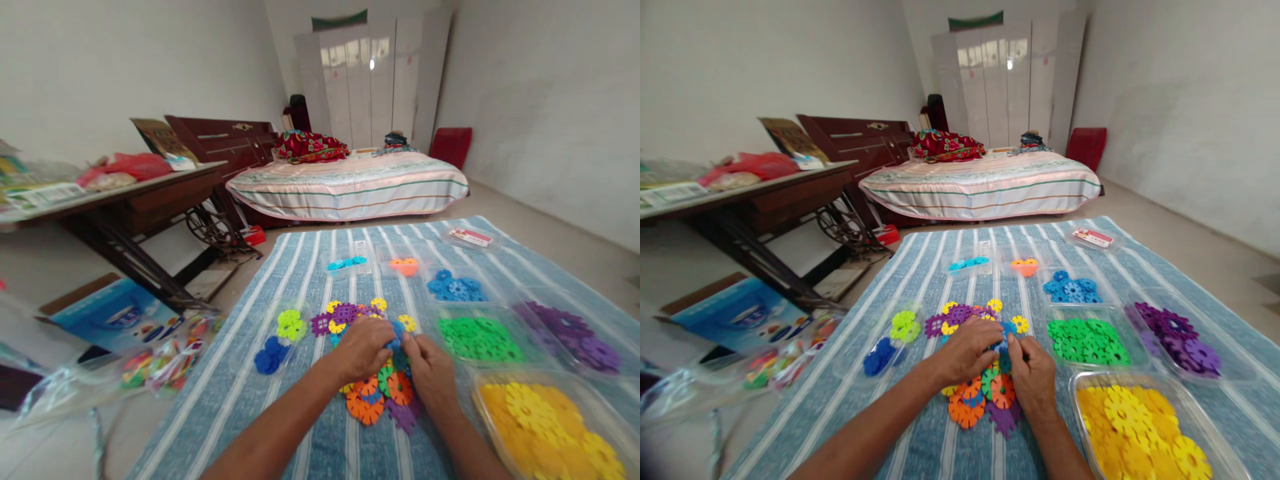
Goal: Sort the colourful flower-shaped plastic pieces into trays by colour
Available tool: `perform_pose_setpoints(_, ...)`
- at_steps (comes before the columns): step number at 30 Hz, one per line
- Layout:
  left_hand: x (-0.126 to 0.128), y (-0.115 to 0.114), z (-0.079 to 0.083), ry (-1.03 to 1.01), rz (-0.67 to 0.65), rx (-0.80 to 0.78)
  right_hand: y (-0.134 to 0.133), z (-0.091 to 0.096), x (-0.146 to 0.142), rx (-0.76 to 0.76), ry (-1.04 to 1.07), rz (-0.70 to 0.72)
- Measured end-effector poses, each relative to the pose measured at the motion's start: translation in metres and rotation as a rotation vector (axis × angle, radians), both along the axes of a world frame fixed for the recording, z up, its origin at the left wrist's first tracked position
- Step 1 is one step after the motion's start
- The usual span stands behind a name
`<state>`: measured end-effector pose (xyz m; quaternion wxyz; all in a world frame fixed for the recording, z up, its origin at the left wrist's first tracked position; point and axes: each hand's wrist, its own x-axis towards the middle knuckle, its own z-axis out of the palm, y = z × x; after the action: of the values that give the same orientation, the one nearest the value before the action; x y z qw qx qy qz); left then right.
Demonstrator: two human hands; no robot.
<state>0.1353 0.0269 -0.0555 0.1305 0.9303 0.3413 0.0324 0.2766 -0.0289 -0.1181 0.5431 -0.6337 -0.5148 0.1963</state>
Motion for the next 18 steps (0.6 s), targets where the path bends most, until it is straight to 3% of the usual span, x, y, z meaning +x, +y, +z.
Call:
perform_pose_setpoints(3, -0.013, -0.012, -0.005, -0.141, -0.008, -0.010, 0.000, 0.000, 0.000, 0.013, -0.032, -0.007)
perform_pose_setpoints(12, -0.028, -0.026, -0.023, -0.396, 0.258, 0.013, -0.001, -0.006, -0.002, 0.124, -0.212, 0.111)
perform_pose_setpoints(18, -0.036, -0.029, -0.034, -0.533, 0.275, 0.143, -0.004, -0.007, -0.003, 0.172, -0.263, 0.179)
